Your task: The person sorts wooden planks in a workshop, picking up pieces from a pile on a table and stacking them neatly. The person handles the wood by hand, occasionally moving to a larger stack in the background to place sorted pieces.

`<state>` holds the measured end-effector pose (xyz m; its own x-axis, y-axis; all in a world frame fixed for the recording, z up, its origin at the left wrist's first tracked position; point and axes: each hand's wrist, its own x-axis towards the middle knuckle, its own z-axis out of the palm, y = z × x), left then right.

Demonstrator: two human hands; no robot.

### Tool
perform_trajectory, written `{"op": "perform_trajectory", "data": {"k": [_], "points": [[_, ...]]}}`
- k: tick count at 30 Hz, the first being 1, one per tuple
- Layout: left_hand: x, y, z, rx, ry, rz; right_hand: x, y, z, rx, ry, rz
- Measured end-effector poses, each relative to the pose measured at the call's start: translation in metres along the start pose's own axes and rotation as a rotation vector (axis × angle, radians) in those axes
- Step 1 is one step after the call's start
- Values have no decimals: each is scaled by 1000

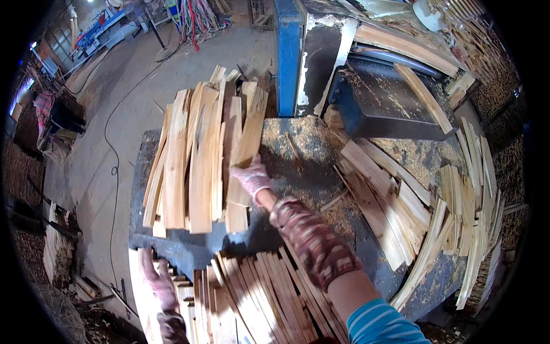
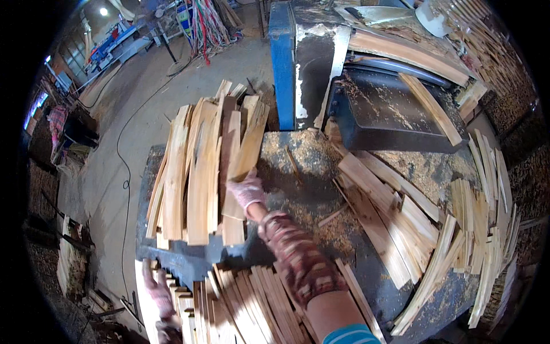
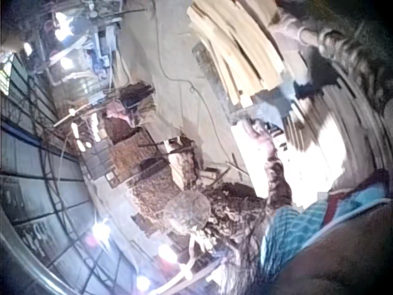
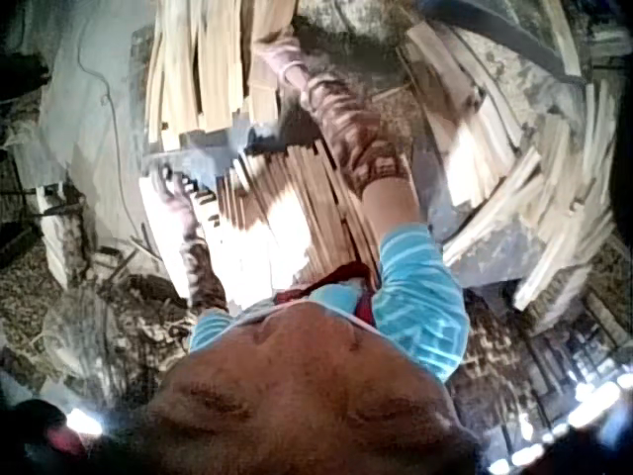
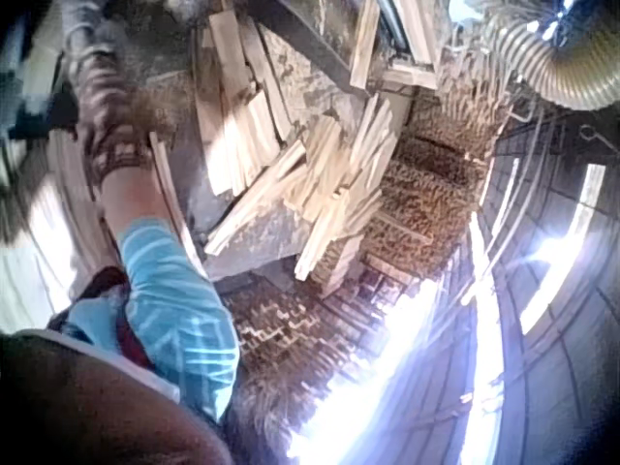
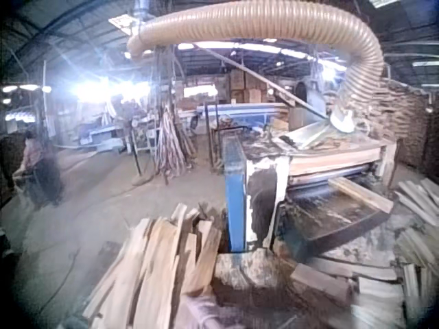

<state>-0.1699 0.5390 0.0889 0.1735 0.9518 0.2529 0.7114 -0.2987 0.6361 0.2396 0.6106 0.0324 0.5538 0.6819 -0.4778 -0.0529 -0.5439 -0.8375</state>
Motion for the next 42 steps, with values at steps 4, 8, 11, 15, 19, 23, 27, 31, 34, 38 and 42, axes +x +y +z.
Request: {"op": "perform_trajectory", "data": {"k": [4, 8, 11, 15, 19, 23, 27, 31, 34, 38, 42], "points": [[-171, -41, -29, -434, -206, -535, -41, 56, -63, -299, -223, -148], [-318, 7, -15, -674, -247, -742, -121, 101, -159, 449, -204, -41], [-349, 46, -8, -620, -448, -990, -198, 175, -231, -237, 127, -231], [-352, 18, 33, -602, -474, -656, -328, 245, -268, -450, 139, 94], [-313, 7, 58, -496, -366, -444, -378, 279, -262, -642, 55, 105], [-311, 31, 58, -955, -357, -691, -381, 275, -244, -713, -33, 55], [-331, -17, 84, -1098, -302, -685, -383, 320, -240, -566, 33, -127], [-306, 63, 48, -969, -285, -1084, -384, 332, -244, -229, -40, -64], [-316, 53, 64, -1122, -400, -922, -390, 349, -253, -167, 16, -165], [-340, 64, 73, -1101, -410, -944, -400, 347, -296, 152, -204, 29], [-332, 92, 83, -1091, -484, -987, -396, 362, -339, 121, -240, 210]]}}
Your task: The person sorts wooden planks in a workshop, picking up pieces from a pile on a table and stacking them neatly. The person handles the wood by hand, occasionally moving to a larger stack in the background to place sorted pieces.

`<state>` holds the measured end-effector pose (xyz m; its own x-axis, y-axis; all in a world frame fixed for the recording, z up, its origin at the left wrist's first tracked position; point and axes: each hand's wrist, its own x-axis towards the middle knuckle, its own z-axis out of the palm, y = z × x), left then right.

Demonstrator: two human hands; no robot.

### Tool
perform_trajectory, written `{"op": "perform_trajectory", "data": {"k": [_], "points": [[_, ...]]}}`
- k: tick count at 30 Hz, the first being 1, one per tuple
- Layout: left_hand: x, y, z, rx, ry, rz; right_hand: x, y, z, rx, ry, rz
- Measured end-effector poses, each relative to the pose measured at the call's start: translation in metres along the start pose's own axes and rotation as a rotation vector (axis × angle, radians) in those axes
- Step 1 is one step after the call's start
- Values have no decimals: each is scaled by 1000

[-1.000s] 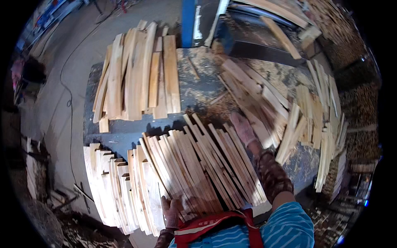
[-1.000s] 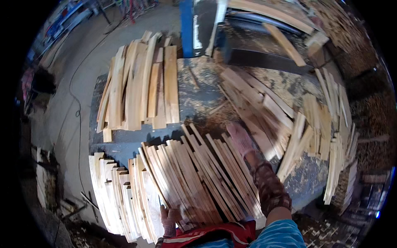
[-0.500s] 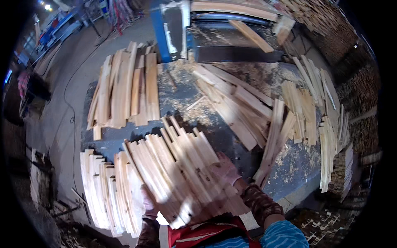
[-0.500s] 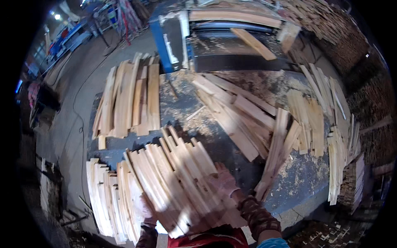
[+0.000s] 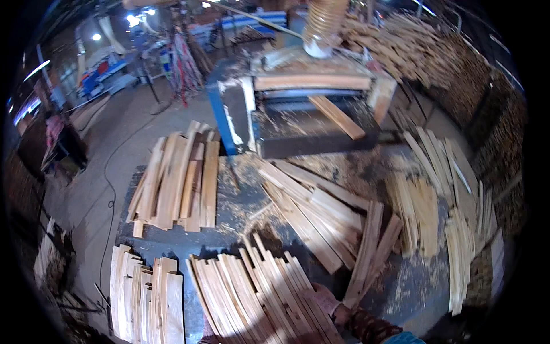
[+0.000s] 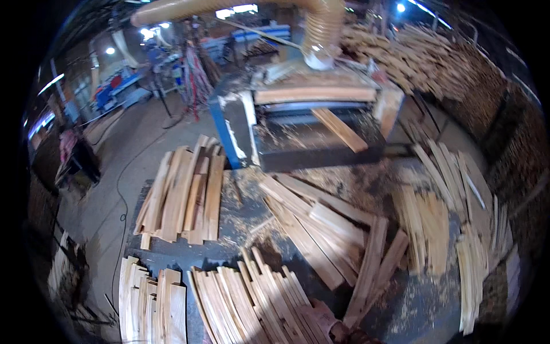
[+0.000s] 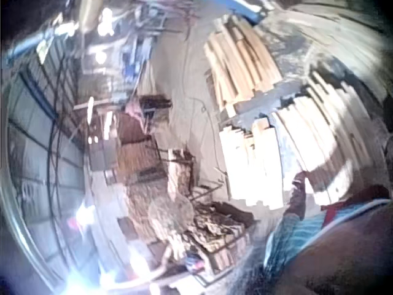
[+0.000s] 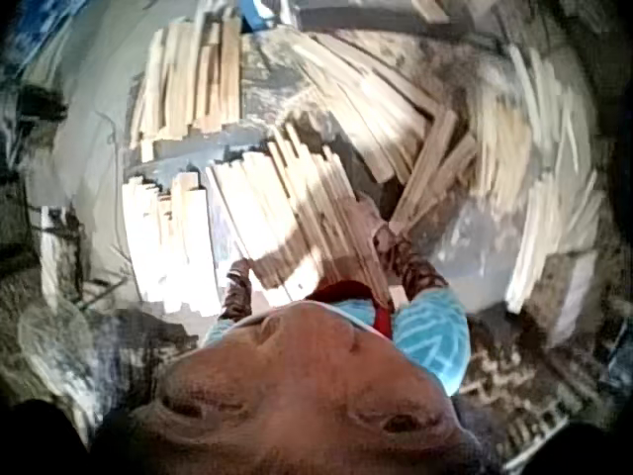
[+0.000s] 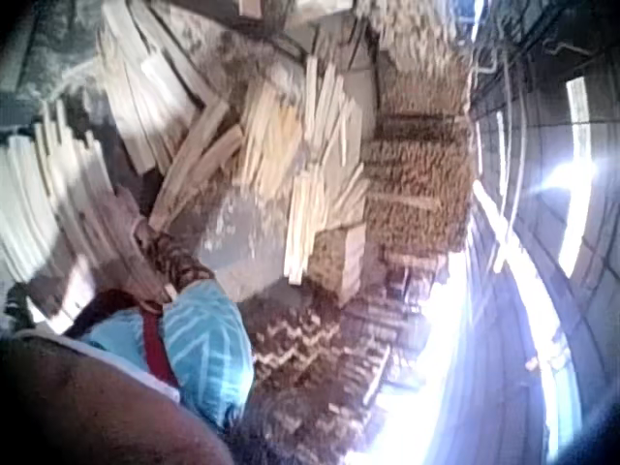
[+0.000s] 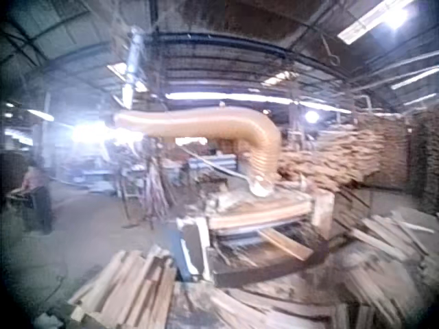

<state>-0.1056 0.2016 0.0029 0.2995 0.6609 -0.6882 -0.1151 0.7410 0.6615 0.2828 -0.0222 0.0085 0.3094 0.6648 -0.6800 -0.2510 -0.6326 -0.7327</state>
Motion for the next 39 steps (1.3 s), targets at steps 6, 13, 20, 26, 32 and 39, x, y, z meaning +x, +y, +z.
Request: {"op": "perform_trajectory", "data": {"k": [6, 13, 20, 26, 32, 39], "points": [[0, -5, 7, 2, -33, -32, 41, 29, -3, -668, 338, 54], [5, -18, -2, 2, -119, -38, 37, 49, -9, -159, 134, -82], [15, -33, -26, -89, -275, -10, -8, 47, 1, -77, 188, -318], [39, -38, -36, -237, -457, -5, -89, -36, 20, -102, 174, -243], [16, -46, -37, 54, -264, 167, 32, 74, 17, -123, 170, -156], [72, -81, -77, -209, -341, 28, 2, 49, 29, -124, 262, -90]]}}
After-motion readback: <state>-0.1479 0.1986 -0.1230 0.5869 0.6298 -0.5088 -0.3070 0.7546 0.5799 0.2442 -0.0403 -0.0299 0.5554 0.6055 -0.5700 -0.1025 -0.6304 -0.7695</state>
